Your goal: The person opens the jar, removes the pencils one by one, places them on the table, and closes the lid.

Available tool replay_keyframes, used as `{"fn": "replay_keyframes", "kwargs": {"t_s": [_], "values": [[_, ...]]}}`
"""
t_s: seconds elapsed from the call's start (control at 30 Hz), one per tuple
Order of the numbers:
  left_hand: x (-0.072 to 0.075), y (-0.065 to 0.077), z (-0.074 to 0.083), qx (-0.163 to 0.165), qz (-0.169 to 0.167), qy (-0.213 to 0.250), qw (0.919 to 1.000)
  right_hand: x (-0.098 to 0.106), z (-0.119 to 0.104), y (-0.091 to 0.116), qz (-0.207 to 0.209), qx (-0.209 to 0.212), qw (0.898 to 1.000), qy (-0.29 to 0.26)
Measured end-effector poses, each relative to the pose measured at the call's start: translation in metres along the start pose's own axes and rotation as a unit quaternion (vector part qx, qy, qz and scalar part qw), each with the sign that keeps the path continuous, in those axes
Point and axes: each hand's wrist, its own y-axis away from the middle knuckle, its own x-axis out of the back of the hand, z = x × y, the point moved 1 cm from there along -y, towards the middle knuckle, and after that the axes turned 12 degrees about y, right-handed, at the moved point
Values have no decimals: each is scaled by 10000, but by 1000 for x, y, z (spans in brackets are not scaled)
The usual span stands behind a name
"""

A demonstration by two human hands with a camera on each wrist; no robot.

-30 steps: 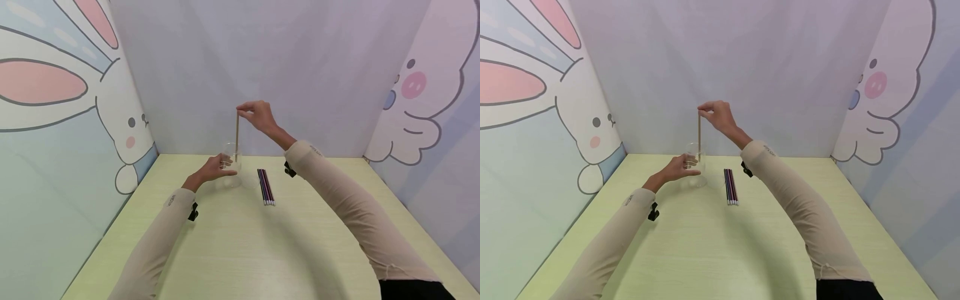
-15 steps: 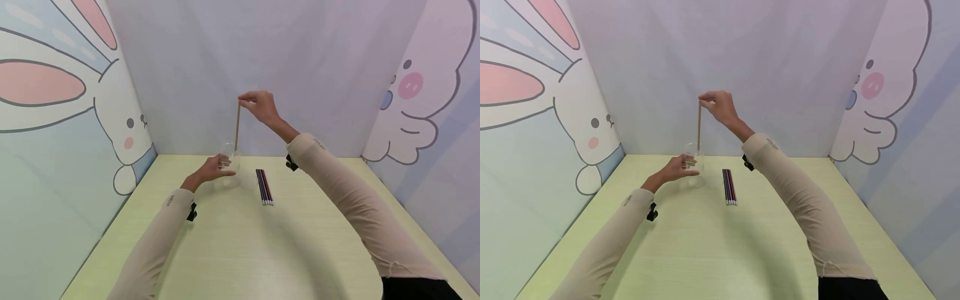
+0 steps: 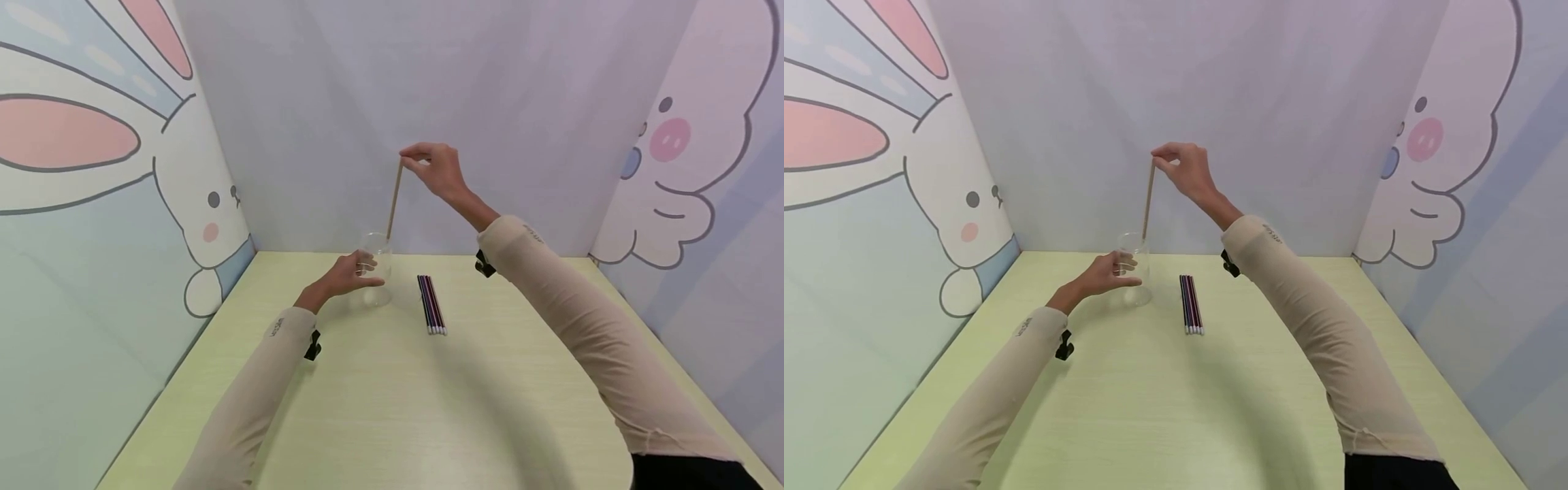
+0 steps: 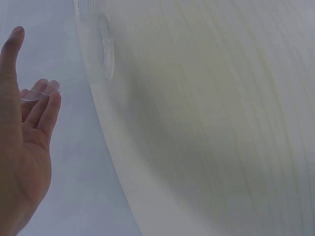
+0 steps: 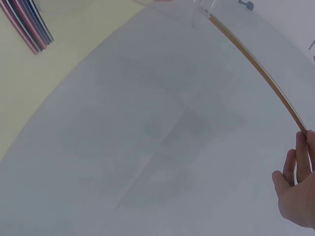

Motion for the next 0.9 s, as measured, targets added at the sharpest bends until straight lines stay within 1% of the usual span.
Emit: {"fn": "replay_keyframes", "kwargs": {"t_s": [0.17,0.3,0.53,0.7,0.9], "values": [[0,0,-2,21,0,82,10000,3,0,-5,83,-110,9999,38],[1,0,-2,11,-29,91,10000,8,-1,-5,86,-146,9999,31],[0,0,-3,34,-10,78,10000,13,9,-2,57,-189,9998,81],[-1,0,-3,29,-25,71,10000,16,21,6,-90,-242,9993,272],[0,-1,-4,45,-28,95,9999,13,37,18,-442,-281,9982,301]]}}
